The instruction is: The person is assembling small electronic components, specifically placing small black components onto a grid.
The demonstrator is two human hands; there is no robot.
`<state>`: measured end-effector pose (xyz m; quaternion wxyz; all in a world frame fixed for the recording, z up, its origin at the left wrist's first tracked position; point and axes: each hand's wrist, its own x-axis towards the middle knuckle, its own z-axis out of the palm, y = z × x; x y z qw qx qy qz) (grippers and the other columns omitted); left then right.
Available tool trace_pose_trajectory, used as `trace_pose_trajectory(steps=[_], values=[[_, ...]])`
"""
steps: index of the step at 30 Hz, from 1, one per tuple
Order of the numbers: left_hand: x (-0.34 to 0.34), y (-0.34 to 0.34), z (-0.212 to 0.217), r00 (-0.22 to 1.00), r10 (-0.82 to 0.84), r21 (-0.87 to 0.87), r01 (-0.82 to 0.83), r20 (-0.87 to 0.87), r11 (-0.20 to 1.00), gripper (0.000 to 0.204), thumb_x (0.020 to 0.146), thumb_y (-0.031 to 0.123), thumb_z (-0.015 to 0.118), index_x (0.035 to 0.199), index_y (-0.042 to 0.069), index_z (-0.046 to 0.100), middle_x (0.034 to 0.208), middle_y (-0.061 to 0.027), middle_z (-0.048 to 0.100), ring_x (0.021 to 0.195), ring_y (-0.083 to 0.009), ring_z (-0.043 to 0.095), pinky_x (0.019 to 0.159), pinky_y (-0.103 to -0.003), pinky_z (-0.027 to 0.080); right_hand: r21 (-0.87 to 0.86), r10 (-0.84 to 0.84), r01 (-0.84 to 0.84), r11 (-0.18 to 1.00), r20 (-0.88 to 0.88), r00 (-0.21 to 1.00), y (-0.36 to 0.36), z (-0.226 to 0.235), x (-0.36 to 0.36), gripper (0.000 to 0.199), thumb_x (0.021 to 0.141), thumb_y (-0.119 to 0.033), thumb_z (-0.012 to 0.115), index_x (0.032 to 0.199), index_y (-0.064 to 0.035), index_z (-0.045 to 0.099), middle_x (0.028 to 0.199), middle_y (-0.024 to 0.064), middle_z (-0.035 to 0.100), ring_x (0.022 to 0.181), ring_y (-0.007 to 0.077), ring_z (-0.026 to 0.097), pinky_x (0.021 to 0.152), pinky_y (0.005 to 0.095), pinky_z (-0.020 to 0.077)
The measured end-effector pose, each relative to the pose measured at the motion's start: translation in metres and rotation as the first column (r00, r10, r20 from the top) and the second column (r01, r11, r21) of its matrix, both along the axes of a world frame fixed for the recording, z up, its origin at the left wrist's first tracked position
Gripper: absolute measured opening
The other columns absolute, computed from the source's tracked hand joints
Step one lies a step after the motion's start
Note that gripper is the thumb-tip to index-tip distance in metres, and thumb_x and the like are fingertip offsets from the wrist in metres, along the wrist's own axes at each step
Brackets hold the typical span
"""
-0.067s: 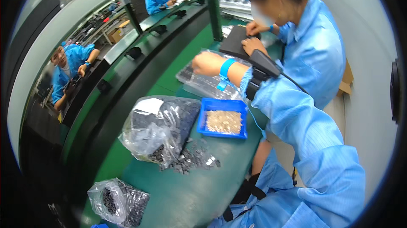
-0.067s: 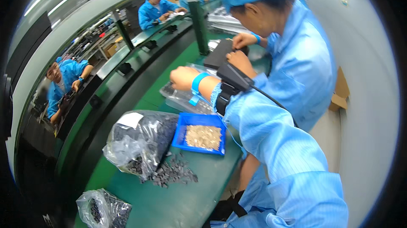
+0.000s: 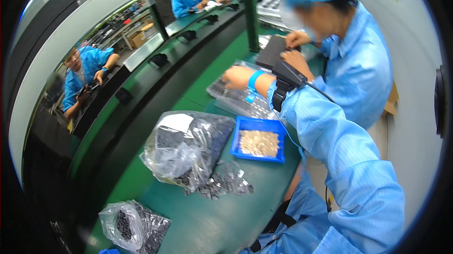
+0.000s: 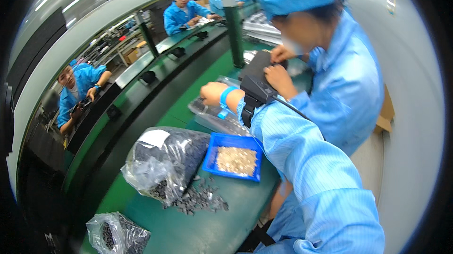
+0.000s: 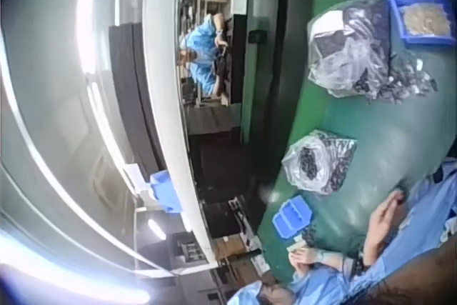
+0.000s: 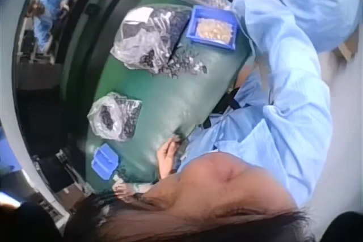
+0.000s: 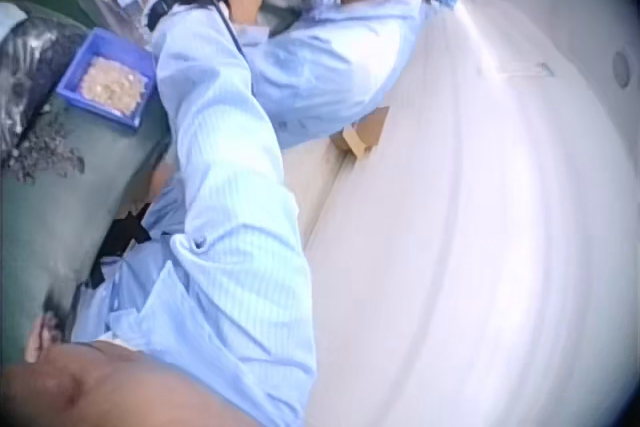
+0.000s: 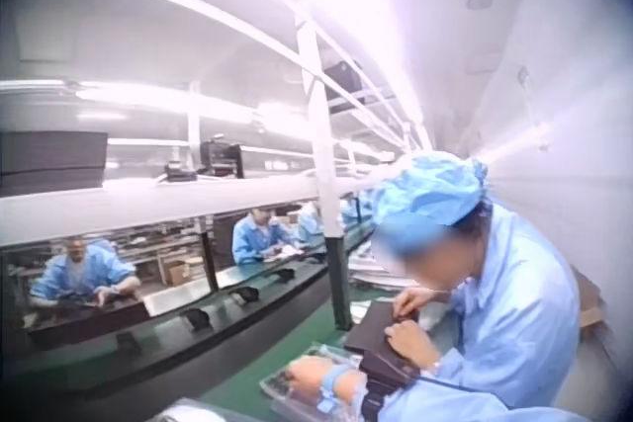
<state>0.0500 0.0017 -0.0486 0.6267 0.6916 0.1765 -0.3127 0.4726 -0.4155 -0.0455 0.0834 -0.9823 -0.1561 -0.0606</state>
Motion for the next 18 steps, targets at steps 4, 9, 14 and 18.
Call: trace_pose_trajectory(steps=[4,9,14,18], values=[[-0.020,-0.001,-0.045,0.848,-0.086,0.650,-0.332,0.523,0.683,0.034,0.084,0.017,0.059,0.114,0.000,0.055,0.112,-0.0147,0.057,0.099,-0.0263,0.053,0.087,-0.037,0.041,0.054,0.132,-0.130,0.990,-0.031,0.991,-0.003,-0.040,0.058,0.044,0.074,-0.030,0.066,0.110,-0.0068,0.061,0.106,0.0151,0.061,0.103,0.0320,0.055,0.088,0.0401,0.0428],[-0.007,-0.025,-0.070,0.648,-0.574,0.857,-0.462,0.501,0.228,0.033,0.081,0.015,0.050,0.111,0.003,0.057,0.114,-0.0198,0.055,0.099,-0.0389,0.051,0.084,-0.045,0.039,0.085,0.182,-0.172,0.981,-0.119,0.976,0.005,-0.038,0.083,0.049,0.068,-0.035,0.072,0.106,-0.0076,0.062,0.101,0.0140,0.062,0.099,0.0318,0.057,0.086,0.0386,0.0441],[0.002,-0.028,-0.068,0.670,-0.566,0.872,-0.432,0.480,0.228,0.034,0.081,0.016,0.046,0.109,0.003,0.058,0.115,-0.0206,0.054,0.099,-0.0392,0.050,0.085,-0.046,0.038,0.217,0.291,-0.223,0.950,-0.364,0.885,-0.008,-0.031,0.097,0.036,0.065,-0.025,0.077,0.087,-0.0036,0.059,0.088,0.0078,0.060,0.086,0.0223,0.054,0.074,0.0320,0.0436],[0.004,-0.029,-0.069,0.680,-0.562,0.878,-0.420,0.471,0.228,0.033,0.080,0.015,0.046,0.109,0.002,0.058,0.115,-0.0213,0.054,0.100,-0.0400,0.050,0.085,-0.047,0.038,0.281,0.314,-0.193,0.940,-0.497,0.809,-0.010,-0.026,0.108,0.027,0.067,-0.016,0.076,0.081,-0.0021,0.059,0.074,0.0048,0.060,0.071,0.0141,0.056,0.063,0.0282,0.0439]])
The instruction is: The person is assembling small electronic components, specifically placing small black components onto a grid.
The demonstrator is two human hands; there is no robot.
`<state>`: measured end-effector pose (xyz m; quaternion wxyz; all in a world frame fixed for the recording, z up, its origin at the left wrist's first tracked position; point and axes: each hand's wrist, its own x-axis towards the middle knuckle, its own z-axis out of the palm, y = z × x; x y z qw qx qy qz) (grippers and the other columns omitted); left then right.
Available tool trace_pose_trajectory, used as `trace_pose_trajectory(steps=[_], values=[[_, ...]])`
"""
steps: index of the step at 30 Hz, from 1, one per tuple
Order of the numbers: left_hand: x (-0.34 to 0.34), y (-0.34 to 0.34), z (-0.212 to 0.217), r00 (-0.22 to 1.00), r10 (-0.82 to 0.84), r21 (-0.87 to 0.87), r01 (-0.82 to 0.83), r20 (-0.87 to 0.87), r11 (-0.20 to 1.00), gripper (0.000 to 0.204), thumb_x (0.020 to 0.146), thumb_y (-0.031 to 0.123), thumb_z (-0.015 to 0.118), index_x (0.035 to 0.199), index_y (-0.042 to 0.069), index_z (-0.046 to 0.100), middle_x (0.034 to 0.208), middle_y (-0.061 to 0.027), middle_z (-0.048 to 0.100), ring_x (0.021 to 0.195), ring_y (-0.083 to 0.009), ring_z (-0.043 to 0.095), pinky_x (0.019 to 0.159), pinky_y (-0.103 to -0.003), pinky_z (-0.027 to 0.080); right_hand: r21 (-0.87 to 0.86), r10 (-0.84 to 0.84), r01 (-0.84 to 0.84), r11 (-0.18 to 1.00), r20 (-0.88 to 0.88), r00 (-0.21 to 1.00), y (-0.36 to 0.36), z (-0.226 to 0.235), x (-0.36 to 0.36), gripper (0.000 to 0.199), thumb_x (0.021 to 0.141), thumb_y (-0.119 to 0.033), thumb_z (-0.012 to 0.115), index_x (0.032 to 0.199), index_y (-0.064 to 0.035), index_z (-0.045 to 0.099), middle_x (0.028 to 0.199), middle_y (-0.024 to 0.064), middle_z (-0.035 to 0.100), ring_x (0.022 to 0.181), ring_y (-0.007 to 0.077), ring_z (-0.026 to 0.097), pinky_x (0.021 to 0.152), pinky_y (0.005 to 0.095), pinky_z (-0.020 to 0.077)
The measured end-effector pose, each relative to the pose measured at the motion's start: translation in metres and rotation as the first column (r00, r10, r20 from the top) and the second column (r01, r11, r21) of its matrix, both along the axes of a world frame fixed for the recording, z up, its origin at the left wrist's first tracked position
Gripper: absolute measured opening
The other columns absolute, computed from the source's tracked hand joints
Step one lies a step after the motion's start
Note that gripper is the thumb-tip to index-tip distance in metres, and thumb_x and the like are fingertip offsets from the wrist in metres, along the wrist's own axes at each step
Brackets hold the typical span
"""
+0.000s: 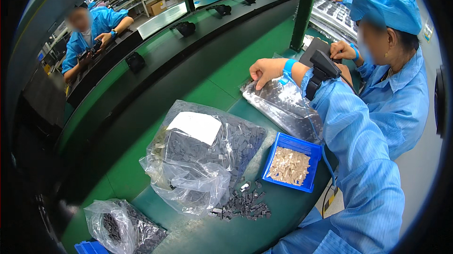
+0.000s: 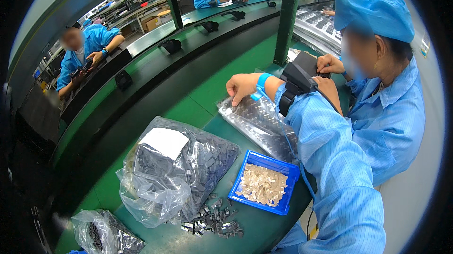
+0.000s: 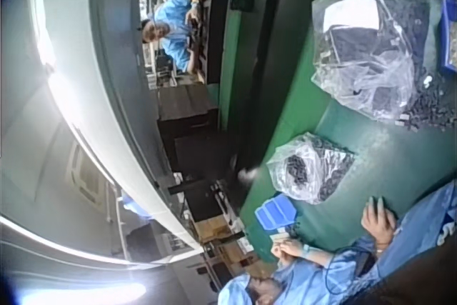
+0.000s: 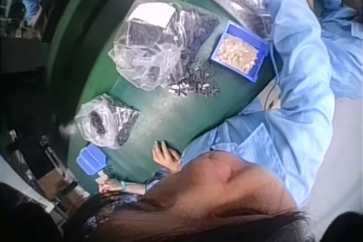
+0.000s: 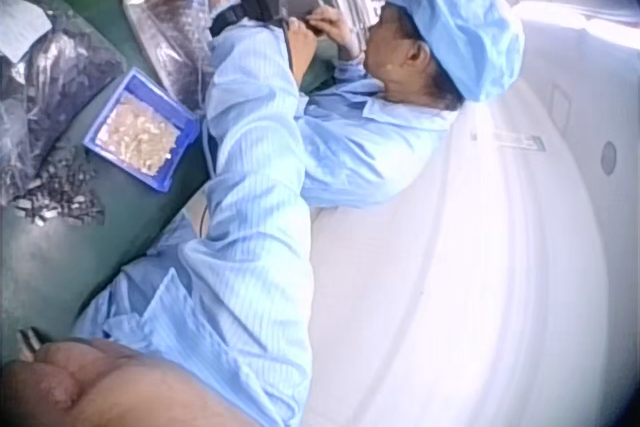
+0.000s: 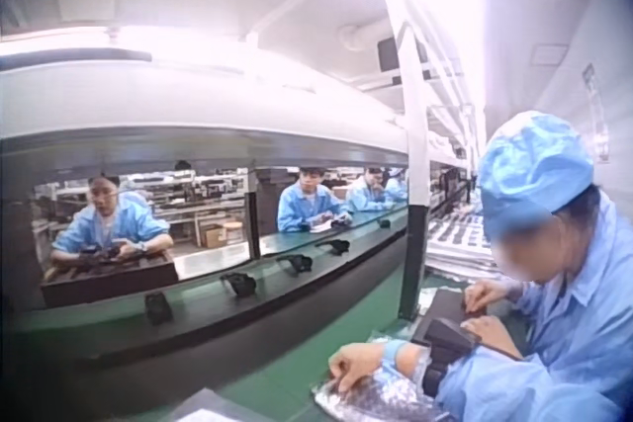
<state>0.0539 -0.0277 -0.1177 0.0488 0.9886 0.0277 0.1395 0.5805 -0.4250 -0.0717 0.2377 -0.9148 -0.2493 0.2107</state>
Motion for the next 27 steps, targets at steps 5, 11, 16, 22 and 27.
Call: trace_pose_trajectory(steps=[5,11,16,22,27], values=[[-0.001,0.001,-0.002,1.000,0.007,-0.007,-0.007,0.000,1.000,0.034,0.079,0.012,0.046,0.109,0.002,0.058,0.116,-0.0218,0.053,0.100,-0.0405,0.049,0.085,-0.047,0.038,0.042,-0.036,0.040,0.998,-0.073,0.997,-0.008,0.012,0.006,0.020,0.069,-0.015,0.074,0.075,-0.0016,0.060,0.076,0.0044,0.061,0.076,0.0140,0.057,0.069,0.0287,0.0438],[0.001,-0.001,0.001,1.000,0.024,-0.026,-0.025,-0.007,0.999,0.035,0.077,0.011,0.048,0.109,0.001,0.058,0.115,-0.0214,0.054,0.100,-0.0405,0.049,0.085,-0.047,0.038,-0.108,0.068,-0.065,0.992,0.023,0.997,0.002,-0.009,0.001,0.040,0.059,-0.023,0.081,0.084,-0.0024,0.056,0.087,0.0096,0.061,0.086,0.0220,0.057,0.074,0.0327,0.0435],[-0.003,0.000,-0.002,0.999,0.039,-0.039,-0.040,-0.015,0.998,0.035,0.077,0.011,0.049,0.108,0.001,0.058,0.115,-0.0216,0.053,0.101,-0.0403,0.049,0.085,-0.047,0.037,-0.147,0.101,-0.082,0.986,0.127,0.987,0.010,0.016,-0.003,0.035,0.060,-0.019,0.080,0.077,-0.0019,0.053,0.071,0.0081,0.058,0.070,0.0211,0.057,0.060,0.0316,0.0426],[-0.002,0.001,-0.005,1.000,0.028,-0.027,-0.028,-0.001,0.999,0.034,0.078,0.012,0.048,0.109,0.001,0.058,0.116,-0.0218,0.053,0.101,-0.0407,0.049,0.085,-0.047,0.037,-0.168,0.113,-0.088,0.982,0.143,0.983,0.009,0.010,0.004,0.024,0.065,-0.014,0.075,0.081,-0.0002,0.063,0.076,0.0093,0.064,0.075,0.0216,0.060,0.065,0.0317,0.0457],[0.003,0.000,-0.002,1.000,0.005,-0.035,-0.006,-0.017,0.999,0.034,0.080,0.014,0.048,0.110,0.001,0.057,0.116,-0.0221,0.053,0.102,-0.0411,0.049,0.085,-0.047,0.038,-0.008,0.249,-0.261,0.965,0.322,0.913,-0.003,0.015,-0.002,0.017,0.068,-0.009,0.067,0.083,-0.0007,0.067,0.079,0.0120,0.066,0.073,0.0241,0.063,0.067,0.0335,0.0471]])
